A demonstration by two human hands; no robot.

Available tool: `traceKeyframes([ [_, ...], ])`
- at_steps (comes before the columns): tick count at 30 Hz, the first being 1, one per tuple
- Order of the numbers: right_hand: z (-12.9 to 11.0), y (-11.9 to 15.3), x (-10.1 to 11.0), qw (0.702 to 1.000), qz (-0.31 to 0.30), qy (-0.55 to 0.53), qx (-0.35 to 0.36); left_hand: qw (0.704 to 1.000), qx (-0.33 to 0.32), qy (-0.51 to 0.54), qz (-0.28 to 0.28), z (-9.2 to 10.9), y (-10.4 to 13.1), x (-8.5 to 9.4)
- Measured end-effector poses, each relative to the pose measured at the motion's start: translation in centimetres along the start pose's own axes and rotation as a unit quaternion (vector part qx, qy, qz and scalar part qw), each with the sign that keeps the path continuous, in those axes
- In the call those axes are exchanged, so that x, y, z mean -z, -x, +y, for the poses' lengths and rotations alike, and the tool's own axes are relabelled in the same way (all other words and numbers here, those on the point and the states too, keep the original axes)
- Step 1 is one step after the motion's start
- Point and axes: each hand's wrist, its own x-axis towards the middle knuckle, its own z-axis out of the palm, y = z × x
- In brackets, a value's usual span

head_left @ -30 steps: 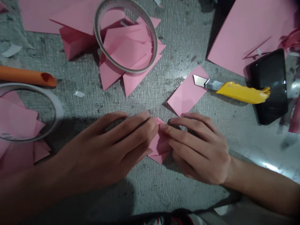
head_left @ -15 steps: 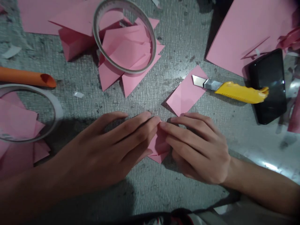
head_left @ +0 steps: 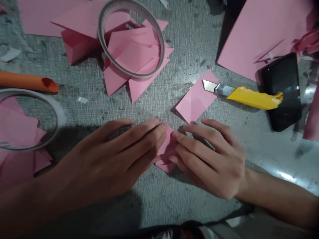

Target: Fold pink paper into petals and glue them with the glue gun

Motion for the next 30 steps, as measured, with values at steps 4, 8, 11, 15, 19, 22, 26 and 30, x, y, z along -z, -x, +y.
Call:
traceKeyframes([
  [4, -0.1, 0.0, 0.0, 1.0, 0.01, 0.007, -0.009, 0.999, -0.026, -0.029, -0.004, -0.2, -0.2, 0.2],
  [8, 0.0, 0.2, -0.2, 1.0, 0.008, 0.018, -0.006, 0.998, -0.044, -0.047, -0.011, -0.5, -0.3, 0.3],
  [11, 0.2, 0.3, -0.3, 1.0, 0.012, 0.015, -0.004, 0.997, -0.041, -0.061, 0.007, -0.5, -0.2, 0.3],
  [15, 0.6, 0.3, -0.2, 1.0, 0.03, -0.008, -0.002, 0.997, -0.02, -0.071, 0.026, -0.3, -0.3, 0.4],
  [19, 1.1, 0.3, 0.0, 0.999, 0.023, -0.046, -0.004, 0.995, -0.004, -0.085, 0.046, -0.2, -0.4, 0.6],
  [22, 1.3, 0.2, 0.2, 0.997, 0.022, -0.073, -0.015, 0.994, -0.004, -0.091, 0.062, -0.2, -0.4, 0.7],
  [26, 1.2, -0.1, 0.2, 0.996, 0.026, -0.08, -0.026, 0.994, 0.028, -0.08, 0.072, -0.1, -0.2, 0.5],
  [30, 1.2, -0.1, -0.2, 0.995, 0.029, -0.088, -0.041, 0.994, 0.075, -0.061, 0.057, 0.2, -0.2, 0.5],
])
